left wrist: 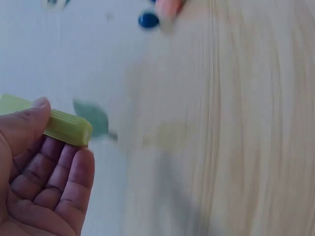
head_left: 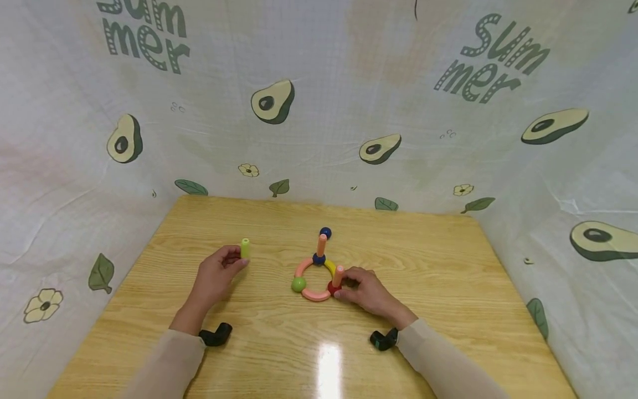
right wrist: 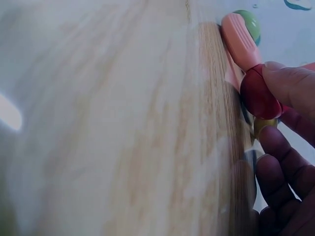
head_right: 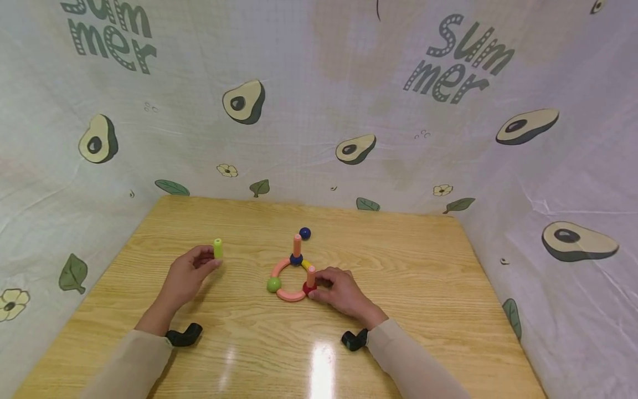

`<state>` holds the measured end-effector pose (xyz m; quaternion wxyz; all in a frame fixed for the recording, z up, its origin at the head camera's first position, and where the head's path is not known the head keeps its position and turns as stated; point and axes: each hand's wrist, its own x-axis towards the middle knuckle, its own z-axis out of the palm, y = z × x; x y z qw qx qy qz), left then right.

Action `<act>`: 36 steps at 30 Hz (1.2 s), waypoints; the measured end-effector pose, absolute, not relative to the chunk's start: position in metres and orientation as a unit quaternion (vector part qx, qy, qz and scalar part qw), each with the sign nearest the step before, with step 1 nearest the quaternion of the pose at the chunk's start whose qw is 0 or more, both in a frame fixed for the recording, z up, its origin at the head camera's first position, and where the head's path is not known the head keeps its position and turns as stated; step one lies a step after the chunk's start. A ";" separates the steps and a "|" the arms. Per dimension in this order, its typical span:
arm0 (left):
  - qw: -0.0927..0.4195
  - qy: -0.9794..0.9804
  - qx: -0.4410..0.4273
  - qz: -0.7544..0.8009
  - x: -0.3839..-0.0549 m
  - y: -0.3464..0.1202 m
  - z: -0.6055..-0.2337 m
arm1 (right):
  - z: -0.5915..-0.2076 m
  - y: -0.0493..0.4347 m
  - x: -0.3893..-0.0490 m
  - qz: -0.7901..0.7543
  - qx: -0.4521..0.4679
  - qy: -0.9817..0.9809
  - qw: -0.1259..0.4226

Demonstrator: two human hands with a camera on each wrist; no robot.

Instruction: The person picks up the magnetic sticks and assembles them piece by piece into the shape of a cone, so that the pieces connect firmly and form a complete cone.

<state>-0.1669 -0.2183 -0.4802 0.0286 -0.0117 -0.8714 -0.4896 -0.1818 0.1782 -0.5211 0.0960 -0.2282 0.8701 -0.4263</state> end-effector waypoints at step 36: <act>-0.026 -0.864 -0.093 -0.495 -0.161 -0.117 -0.507 | -0.519 0.177 -0.182 -0.416 -0.219 0.878 0.089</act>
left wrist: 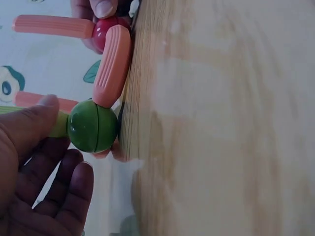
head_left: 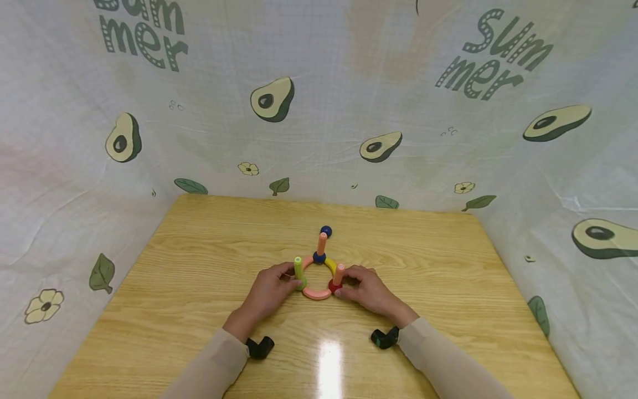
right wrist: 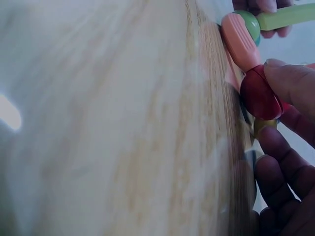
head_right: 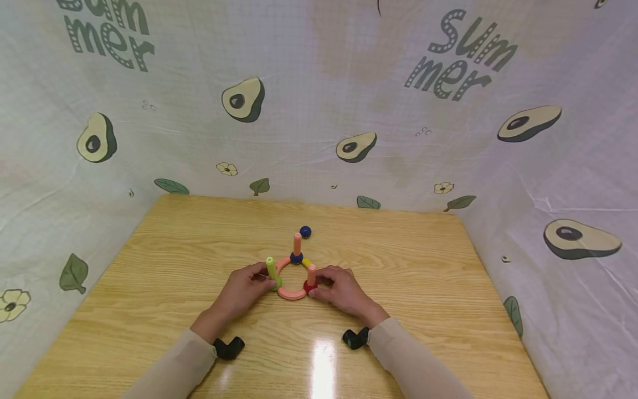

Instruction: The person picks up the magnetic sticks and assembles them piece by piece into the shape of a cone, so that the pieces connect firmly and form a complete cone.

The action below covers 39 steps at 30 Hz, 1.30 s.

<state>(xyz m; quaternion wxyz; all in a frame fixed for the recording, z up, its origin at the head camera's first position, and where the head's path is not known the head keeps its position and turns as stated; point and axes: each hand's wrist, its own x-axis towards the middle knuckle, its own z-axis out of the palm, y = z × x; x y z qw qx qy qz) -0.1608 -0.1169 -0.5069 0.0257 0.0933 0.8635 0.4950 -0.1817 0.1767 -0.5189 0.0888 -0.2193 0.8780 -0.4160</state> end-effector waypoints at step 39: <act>-0.007 0.890 0.143 0.433 -0.155 -0.114 -0.509 | -0.515 0.176 -0.179 -0.397 -0.244 0.883 0.060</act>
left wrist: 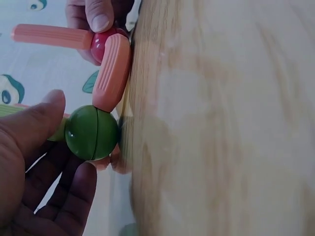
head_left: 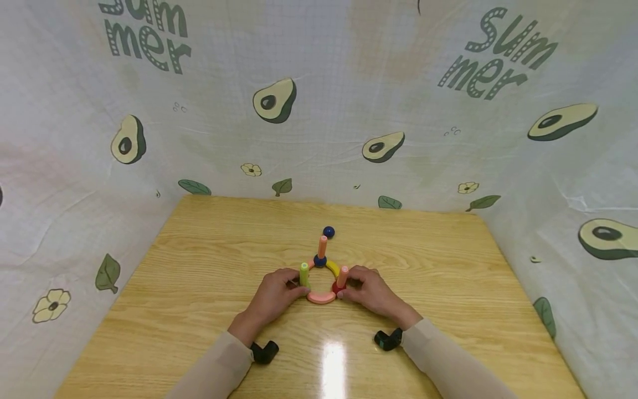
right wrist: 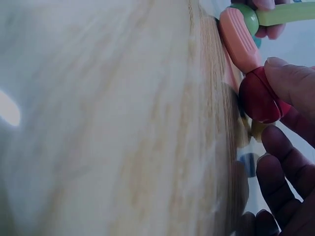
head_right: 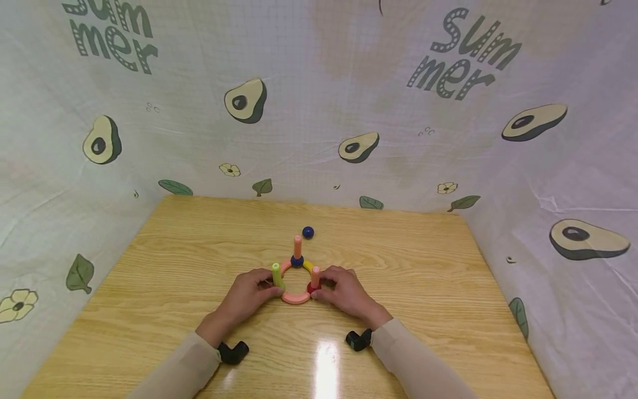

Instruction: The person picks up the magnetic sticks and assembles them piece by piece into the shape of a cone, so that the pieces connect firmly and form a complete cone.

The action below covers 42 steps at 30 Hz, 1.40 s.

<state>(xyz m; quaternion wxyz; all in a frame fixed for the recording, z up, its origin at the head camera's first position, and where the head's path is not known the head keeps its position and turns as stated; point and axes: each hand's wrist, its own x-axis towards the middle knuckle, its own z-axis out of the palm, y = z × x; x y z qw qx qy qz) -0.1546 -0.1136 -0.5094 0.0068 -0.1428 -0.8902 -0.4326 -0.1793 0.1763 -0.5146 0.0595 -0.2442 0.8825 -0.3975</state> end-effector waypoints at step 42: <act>0.008 -0.893 -0.147 -0.425 -0.154 -0.116 -0.512 | -0.488 0.152 -0.282 -0.433 -0.158 0.886 0.050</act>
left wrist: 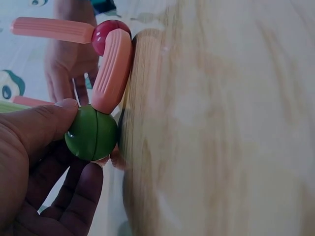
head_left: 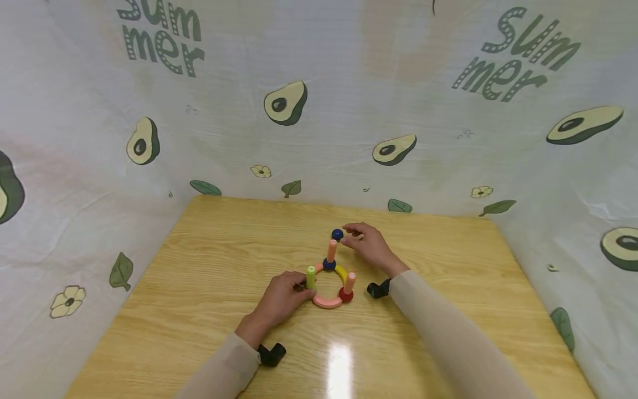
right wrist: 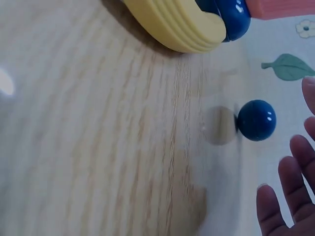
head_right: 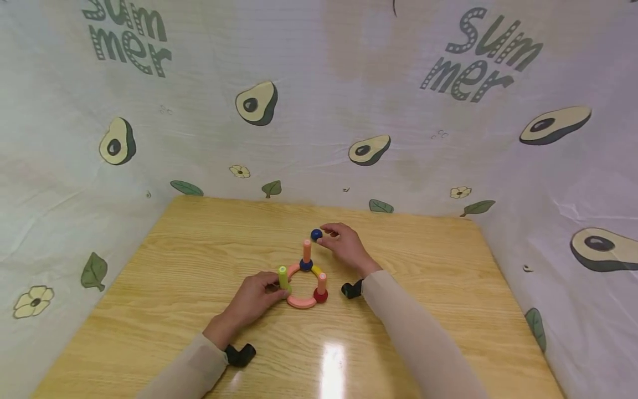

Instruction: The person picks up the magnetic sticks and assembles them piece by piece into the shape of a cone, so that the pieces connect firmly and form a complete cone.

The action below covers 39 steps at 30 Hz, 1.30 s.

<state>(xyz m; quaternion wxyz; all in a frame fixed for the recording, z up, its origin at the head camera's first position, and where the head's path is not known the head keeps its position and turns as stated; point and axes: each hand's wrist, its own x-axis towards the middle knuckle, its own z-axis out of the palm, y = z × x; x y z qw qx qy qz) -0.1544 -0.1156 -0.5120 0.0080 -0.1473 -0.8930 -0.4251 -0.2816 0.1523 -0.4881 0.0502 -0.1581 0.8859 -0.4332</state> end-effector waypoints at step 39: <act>0.007 -0.901 -0.150 -0.408 -0.155 -0.116 -0.513 | -0.496 0.147 -0.293 -0.444 -0.146 0.883 0.042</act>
